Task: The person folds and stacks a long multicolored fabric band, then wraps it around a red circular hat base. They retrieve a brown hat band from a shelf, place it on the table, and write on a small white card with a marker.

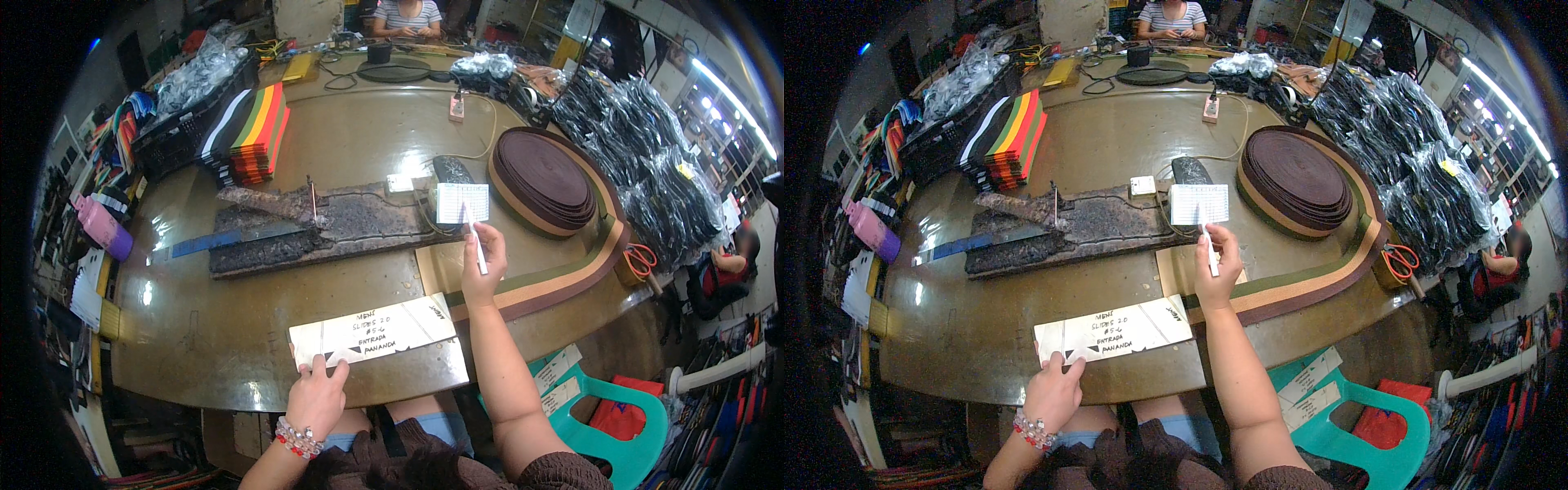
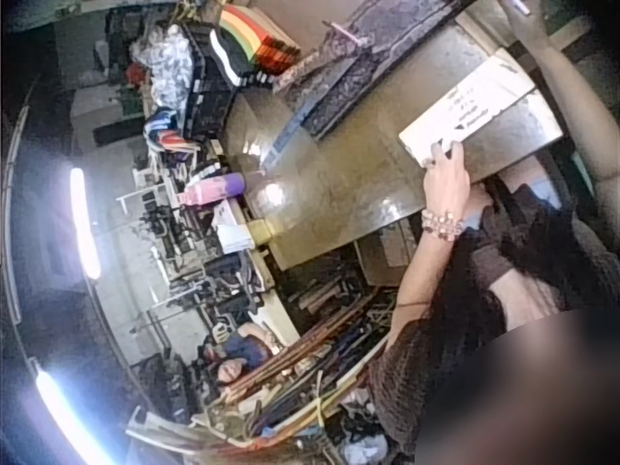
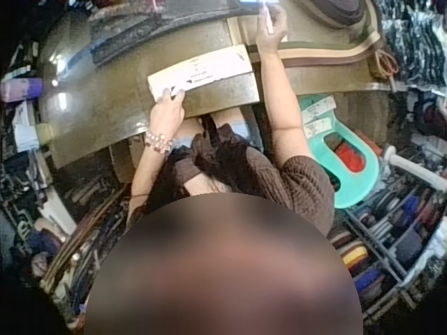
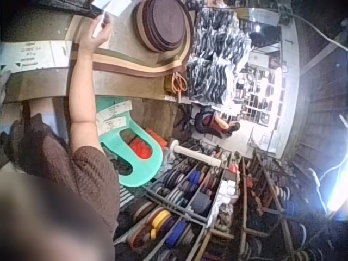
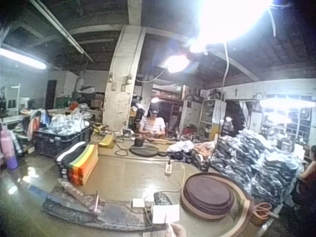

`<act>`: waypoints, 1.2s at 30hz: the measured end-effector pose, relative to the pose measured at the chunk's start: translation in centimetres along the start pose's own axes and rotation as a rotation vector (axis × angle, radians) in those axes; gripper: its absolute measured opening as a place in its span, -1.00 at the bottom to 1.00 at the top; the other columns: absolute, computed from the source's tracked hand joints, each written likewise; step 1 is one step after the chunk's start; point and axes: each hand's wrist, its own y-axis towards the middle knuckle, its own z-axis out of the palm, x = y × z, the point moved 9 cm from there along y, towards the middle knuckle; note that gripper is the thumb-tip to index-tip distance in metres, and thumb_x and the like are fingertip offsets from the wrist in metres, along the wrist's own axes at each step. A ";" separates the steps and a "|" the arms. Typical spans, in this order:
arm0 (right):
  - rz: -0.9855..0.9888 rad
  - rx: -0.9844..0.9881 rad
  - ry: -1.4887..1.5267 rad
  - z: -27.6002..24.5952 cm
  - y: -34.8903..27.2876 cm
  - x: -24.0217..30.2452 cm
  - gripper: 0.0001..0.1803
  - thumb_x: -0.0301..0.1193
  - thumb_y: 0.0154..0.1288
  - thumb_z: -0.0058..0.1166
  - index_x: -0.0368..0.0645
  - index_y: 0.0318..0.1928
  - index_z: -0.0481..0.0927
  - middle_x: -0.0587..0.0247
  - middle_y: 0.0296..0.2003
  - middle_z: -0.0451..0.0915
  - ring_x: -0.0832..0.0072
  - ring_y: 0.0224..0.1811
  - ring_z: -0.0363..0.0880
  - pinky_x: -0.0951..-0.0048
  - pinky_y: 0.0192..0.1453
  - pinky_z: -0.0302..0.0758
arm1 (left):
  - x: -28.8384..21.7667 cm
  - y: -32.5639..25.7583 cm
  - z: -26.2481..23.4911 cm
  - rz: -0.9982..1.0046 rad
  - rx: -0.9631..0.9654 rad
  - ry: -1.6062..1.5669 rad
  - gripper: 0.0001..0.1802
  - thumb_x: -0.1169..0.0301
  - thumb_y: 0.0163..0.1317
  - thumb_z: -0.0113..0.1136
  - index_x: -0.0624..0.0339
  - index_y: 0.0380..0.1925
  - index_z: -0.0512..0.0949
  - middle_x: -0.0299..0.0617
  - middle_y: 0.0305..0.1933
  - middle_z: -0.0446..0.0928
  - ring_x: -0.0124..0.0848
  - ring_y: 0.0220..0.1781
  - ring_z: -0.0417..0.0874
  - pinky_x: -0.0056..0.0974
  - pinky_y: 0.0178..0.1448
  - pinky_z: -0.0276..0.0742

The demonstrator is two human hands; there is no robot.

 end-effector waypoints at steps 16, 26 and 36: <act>-0.023 -0.021 0.045 -0.2 -0.1 -0.3 -0.79 -0.53 0.27 0.05 -0.29 -0.09 0.52 0.21 -0.27 0.61 0.57 -0.28 0.56 0.53 -0.15 0.48 | -0.1 0.2 -0.1 0.016 0.005 0.010 -0.61 0.43 0.01 0.17 0.10 -0.07 0.48 0.07 -0.24 0.38 0.00 -0.27 0.60 -0.10 -0.34 0.64; -0.020 -0.025 0.048 -0.2 0.0 -0.1 -0.79 -0.52 0.29 0.04 -0.29 -0.08 0.52 0.24 -0.28 0.61 0.62 -0.30 0.53 0.56 -0.17 0.46 | -0.1 0.1 0.1 0.004 -0.010 -0.002 -0.63 0.44 0.01 0.17 0.09 -0.09 0.48 0.07 -0.24 0.37 0.01 -0.28 0.59 -0.09 -0.35 0.64; 0.013 -0.030 0.050 -0.2 -0.1 -0.2 -0.79 -0.51 0.29 0.04 -0.29 -0.08 0.51 0.27 -0.28 0.59 0.64 -0.31 0.51 0.58 -0.17 0.45 | -0.2 0.1 0.0 0.007 -0.021 0.008 -0.63 0.45 0.01 0.17 0.10 -0.09 0.48 0.06 -0.23 0.37 0.00 -0.26 0.59 -0.12 -0.34 0.66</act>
